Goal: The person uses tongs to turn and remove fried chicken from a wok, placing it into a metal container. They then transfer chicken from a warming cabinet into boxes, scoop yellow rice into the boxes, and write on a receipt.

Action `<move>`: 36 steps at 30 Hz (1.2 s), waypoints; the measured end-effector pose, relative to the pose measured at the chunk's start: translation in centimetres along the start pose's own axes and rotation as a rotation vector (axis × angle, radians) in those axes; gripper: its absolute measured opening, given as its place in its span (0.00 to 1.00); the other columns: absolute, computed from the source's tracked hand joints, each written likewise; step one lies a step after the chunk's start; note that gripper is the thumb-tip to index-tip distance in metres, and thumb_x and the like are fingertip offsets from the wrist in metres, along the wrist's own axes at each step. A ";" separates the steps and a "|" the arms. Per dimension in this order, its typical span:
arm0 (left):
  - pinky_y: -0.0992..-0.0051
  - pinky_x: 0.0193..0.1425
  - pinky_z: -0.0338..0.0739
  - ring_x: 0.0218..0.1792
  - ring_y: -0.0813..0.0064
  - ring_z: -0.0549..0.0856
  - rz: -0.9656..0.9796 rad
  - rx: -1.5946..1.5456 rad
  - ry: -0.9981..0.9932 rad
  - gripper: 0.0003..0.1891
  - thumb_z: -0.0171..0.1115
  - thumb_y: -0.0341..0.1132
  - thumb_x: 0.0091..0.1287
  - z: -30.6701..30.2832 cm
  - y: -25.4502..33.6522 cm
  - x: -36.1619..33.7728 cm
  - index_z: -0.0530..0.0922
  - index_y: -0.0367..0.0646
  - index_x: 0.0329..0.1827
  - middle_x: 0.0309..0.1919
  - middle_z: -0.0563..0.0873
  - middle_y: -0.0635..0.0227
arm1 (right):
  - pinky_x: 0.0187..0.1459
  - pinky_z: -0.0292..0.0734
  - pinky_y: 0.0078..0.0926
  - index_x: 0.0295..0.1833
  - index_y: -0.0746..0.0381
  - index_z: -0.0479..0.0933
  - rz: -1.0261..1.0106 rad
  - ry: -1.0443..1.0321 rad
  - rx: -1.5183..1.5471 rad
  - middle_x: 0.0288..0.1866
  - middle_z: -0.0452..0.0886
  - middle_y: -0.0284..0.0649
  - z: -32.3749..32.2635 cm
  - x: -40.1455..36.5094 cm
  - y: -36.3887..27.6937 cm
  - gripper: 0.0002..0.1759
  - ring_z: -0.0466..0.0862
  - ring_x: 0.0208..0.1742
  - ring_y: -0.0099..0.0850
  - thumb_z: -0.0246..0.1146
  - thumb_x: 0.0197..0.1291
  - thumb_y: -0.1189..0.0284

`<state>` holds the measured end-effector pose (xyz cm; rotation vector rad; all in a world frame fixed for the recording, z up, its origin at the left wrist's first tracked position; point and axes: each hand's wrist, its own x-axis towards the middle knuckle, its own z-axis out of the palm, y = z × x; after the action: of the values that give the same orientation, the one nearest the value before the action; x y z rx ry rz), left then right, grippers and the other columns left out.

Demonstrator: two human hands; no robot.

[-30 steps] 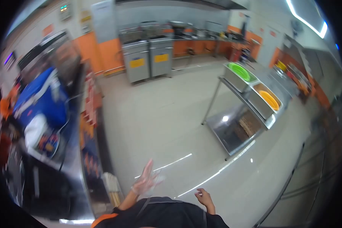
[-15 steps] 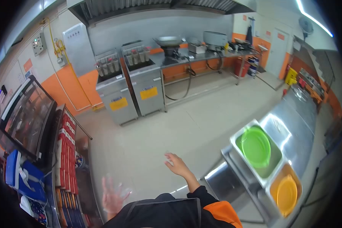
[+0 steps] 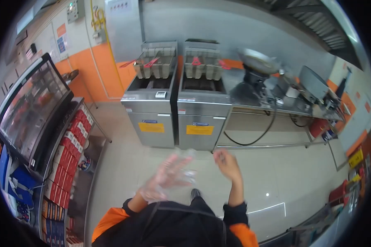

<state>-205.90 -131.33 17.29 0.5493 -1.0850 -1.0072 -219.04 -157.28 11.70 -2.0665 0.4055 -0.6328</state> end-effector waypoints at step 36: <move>0.58 0.63 0.73 0.52 0.58 0.81 0.106 -0.057 0.237 0.45 0.61 0.63 0.60 -35.2 10.4 27.3 0.64 0.36 0.69 0.51 0.81 0.56 | 0.34 0.71 0.37 0.32 0.65 0.76 -0.462 -0.169 -0.082 0.29 0.79 0.49 4.2 68.7 -12.6 0.12 0.80 0.32 0.42 0.68 0.54 0.67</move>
<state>-166.60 -153.78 24.04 0.5443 -0.8636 -0.8545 -160.11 -182.69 39.69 -2.2901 -0.1537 -0.7101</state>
